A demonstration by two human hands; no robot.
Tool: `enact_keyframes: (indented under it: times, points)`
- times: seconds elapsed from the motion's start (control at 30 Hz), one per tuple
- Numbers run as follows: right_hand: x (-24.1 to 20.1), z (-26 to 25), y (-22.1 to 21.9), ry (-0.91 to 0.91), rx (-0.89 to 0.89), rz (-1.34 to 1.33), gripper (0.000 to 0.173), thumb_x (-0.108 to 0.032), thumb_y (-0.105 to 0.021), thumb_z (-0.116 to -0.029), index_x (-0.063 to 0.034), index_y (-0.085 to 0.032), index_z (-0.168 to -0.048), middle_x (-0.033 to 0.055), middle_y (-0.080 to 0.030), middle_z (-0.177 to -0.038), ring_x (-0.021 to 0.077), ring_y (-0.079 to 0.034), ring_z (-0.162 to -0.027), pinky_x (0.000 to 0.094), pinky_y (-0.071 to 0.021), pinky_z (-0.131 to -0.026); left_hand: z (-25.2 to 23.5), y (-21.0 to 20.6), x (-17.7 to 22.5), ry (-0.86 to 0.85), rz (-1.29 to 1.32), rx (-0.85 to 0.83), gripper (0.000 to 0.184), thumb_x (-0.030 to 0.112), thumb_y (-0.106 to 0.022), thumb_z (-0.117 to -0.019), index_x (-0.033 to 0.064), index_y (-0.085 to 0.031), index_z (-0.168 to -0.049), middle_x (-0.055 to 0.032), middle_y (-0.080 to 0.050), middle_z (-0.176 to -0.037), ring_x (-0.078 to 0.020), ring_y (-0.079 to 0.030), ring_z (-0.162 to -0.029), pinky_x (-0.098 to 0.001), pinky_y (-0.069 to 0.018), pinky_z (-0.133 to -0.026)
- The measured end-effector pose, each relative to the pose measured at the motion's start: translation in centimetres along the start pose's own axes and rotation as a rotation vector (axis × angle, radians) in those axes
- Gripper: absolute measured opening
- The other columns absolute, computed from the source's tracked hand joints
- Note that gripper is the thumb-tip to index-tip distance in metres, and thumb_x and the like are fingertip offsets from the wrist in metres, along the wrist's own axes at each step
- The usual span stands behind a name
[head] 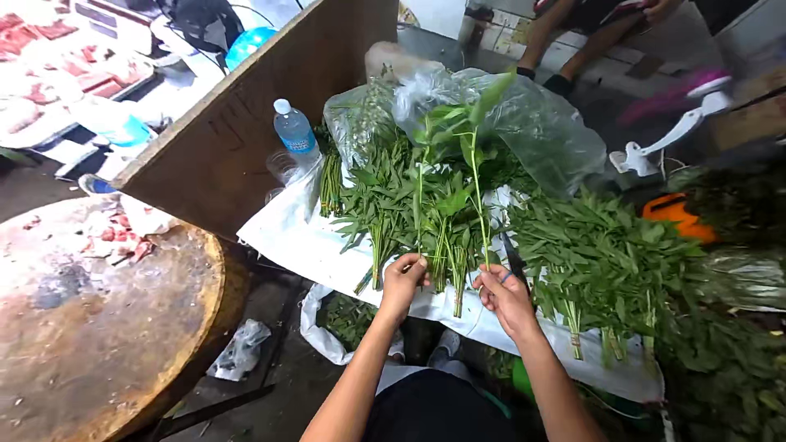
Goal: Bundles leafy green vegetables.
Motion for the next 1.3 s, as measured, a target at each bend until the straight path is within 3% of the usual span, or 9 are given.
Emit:
enact_keyframes:
  times: [0.17, 0.3, 0.5, 0.67, 0.77, 0.83, 1.0, 1.13, 1.3]
  points:
    - [-0.1, 0.8, -2.5, 0.058, -0.017, -0.069, 0.022, -0.005, -0.054, -0.1021, 0.004, -0.058, -0.122, 0.0108, -0.072, -0.085, 0.01, -0.062, -0.057, 0.0215, -0.0515, -0.051, 0.2, 0.5, 0.9, -0.017, 0.076, 0.016, 0.011, 0.001, -0.061, -0.0987, -0.005, -0.066, -0.106, -0.0136, -0.07, -0.094, -0.0234, -0.071, -0.082, -0.0413, -0.0623, -0.08]
    - [1.4, 0.8, -4.0, 0.065, -0.004, 0.02, 0.022, -0.006, -0.063, -0.0987, 0.0046, -0.063, -0.118, 0.0073, -0.07, -0.083, 0.011, -0.063, -0.062, 0.0229, -0.0539, -0.055, 0.3, 1.7, -1.6, 0.113, -0.013, 0.117, 0.01, 0.005, -0.059, -0.1025, -0.0033, -0.063, -0.101, -0.0108, -0.068, -0.087, -0.0203, -0.069, -0.077, -0.0376, -0.0618, -0.073]
    - [6.1, 2.8, -5.7, -0.093, -0.141, 0.244, 0.03, -0.016, -0.069, -0.0971, 0.0001, -0.066, -0.123, 0.0038, -0.071, -0.089, 0.0079, -0.065, -0.066, 0.0229, -0.0553, -0.058, 4.9, 4.3, -4.9, 0.157, -0.238, 0.338, 0.016, 0.013, -0.062, -0.102, 0.0002, -0.072, -0.103, -0.0071, -0.069, -0.096, -0.0127, -0.063, -0.084, -0.03, -0.053, -0.074]
    - [9.0, 3.6, -5.0, -0.182, -0.158, 0.269, 0.028, -0.021, -0.062, -0.102, -0.0004, -0.067, -0.12, 0.0056, -0.071, -0.093, 0.0105, -0.067, -0.075, 0.0255, -0.0578, -0.068, 7.5, 7.0, -7.0, 0.457, 0.101, 0.353, 0.03, 0.019, -0.041, -0.1108, 0.0011, -0.066, -0.114, -0.0071, -0.068, -0.09, -0.0178, -0.066, -0.079, -0.0356, -0.0574, -0.073]
    - [8.7, 4.4, -5.5, -0.116, -0.201, 0.245, 0.027, -0.02, -0.065, -0.1, -0.0003, -0.069, -0.119, 0.0068, -0.072, -0.102, 0.0112, -0.069, -0.082, 0.0262, -0.0588, -0.073, 8.1, 7.1, -7.0, 0.518, 0.201, 0.271, 0.035, 0.019, -0.035, -0.1122, -0.001, -0.064, -0.116, -0.0097, -0.069, -0.089, -0.0211, -0.069, -0.083, -0.039, -0.0588, -0.079]
    - [8.5, 4.7, -6.2, -0.054, -0.267, 0.237, 0.029, -0.019, -0.066, -0.0988, 0.0005, -0.069, -0.12, 0.0107, -0.068, -0.12, 0.0117, -0.069, -0.088, 0.0266, -0.06, -0.076, 8.0, 6.8, -7.2, 0.507, 0.2, 0.257, 0.035, 0.019, -0.037, -0.112, -0.0019, -0.064, -0.117, -0.0101, -0.07, -0.091, -0.0199, -0.069, -0.082, -0.0366, -0.0584, -0.077]
    - [9.1, 5.1, -7.7, 0.038, -0.413, 0.44, 0.03, -0.022, -0.066, -0.0996, -0.003, -0.072, -0.121, 0.0127, -0.064, -0.135, 0.0109, -0.071, -0.095, 0.0253, -0.0606, -0.082, 7.9, 5.4, -7.2, 0.441, 0.135, 0.255, 0.031, 0.014, -0.045, -0.1095, -0.0047, -0.067, -0.119, -0.0142, -0.072, -0.108, -0.0209, -0.069, -0.095, -0.0367, -0.0574, -0.085]
    - [9.5, 5.3, -7.8, 0.081, -0.442, 0.678, 0.035, -0.029, -0.064, -0.0998, -0.0037, -0.07, -0.123, 0.0104, -0.073, -0.11, 0.0132, -0.07, -0.089, 0.0294, -0.0583, -0.085, 7.6, 4.8, -6.9, 0.413, 0.098, 0.227, 0.031, 0.015, -0.045, -0.1097, -0.0036, -0.067, -0.121, -0.0138, -0.071, -0.114, -0.021, -0.068, -0.103, -0.038, -0.0556, -0.091]
    - [9.2, 5.4, -7.7, 0.098, -0.532, 0.632, 0.041, -0.033, -0.061, -0.1028, -0.0025, -0.068, -0.128, 0.0091, -0.074, -0.105, 0.0126, -0.07, -0.092, 0.0311, -0.0578, -0.089, 7.1, 4.2, -6.6, 0.286, 0.07, 0.188, 0.022, 0.008, -0.046, -0.1072, -0.0026, -0.065, -0.104, -0.0123, -0.07, -0.112, -0.0172, -0.066, -0.101, -0.0334, -0.0551, -0.088]
Point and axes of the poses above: each hand's wrist, its own z-axis away from the middle knuckle, its own y-axis out of the back of the hand, x = y × z, the point moved 2 cm from there along -z, towards the middle knuckle
